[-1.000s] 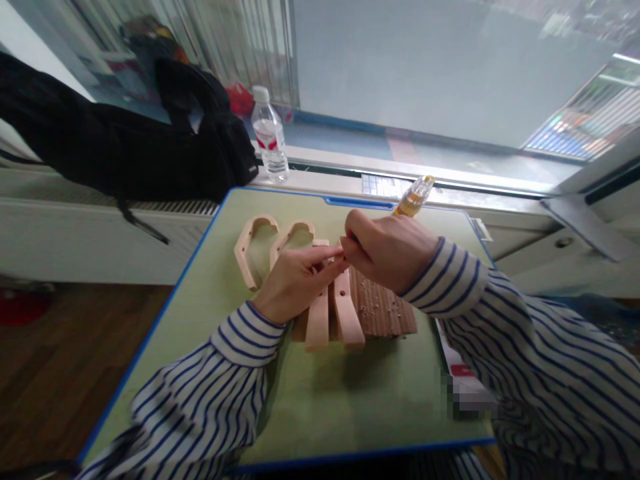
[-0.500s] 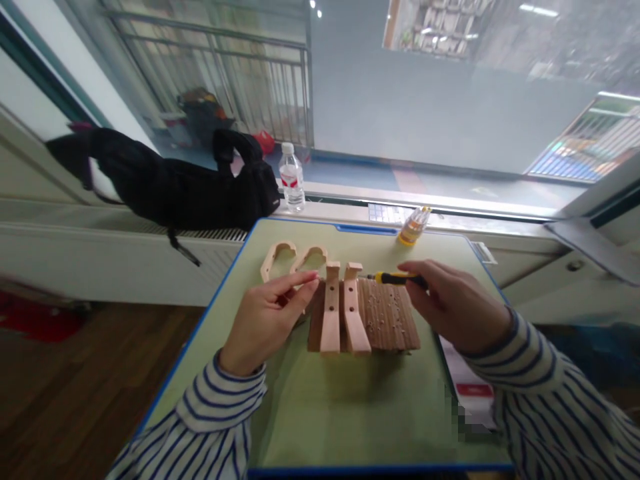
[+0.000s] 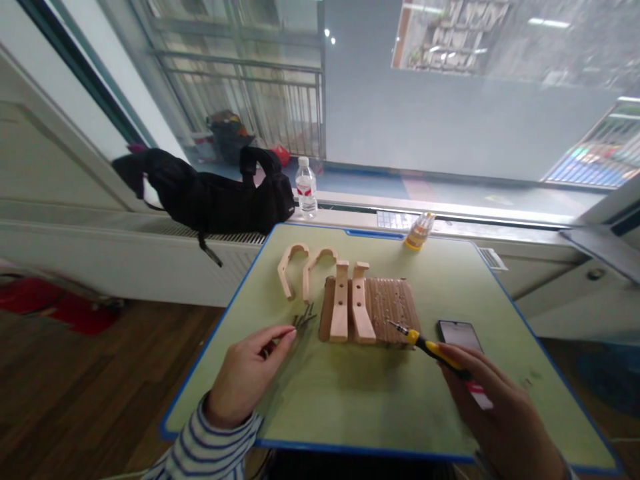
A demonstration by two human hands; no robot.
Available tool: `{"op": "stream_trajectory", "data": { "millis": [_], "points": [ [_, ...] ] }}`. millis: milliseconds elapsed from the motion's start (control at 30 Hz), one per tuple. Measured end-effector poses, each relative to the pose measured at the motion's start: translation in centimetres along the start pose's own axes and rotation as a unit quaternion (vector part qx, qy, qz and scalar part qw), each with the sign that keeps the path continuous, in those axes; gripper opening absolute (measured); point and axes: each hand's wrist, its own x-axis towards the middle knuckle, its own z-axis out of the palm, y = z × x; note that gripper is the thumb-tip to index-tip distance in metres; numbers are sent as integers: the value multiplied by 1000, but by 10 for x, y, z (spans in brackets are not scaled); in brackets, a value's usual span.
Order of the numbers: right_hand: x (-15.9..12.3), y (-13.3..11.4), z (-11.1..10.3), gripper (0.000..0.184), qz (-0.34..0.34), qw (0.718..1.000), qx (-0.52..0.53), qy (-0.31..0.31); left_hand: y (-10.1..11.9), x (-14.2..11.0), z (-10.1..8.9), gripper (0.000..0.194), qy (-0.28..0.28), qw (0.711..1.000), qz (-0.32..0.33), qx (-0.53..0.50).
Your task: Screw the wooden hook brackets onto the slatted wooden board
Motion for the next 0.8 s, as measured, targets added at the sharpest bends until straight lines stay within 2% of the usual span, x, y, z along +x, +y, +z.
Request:
{"op": "stream_trajectory", "data": {
  "millis": [133,267,500,800],
  "points": [
    [-27,8,5,34,15,1000,7,-18,-5,-10,5,30,-35,999,13,8],
    [-41,9,13,36,6,999,20,-48,0,-16,8,29,-74,997,22,18],
    [-34,11,37,31,-37,995,18,-88,10,-21,11,29,-114,993,27,24],
    [-29,14,51,30,-74,985,-76,-138,3,-29,10,29,-122,992,17,31]
  ]
}}
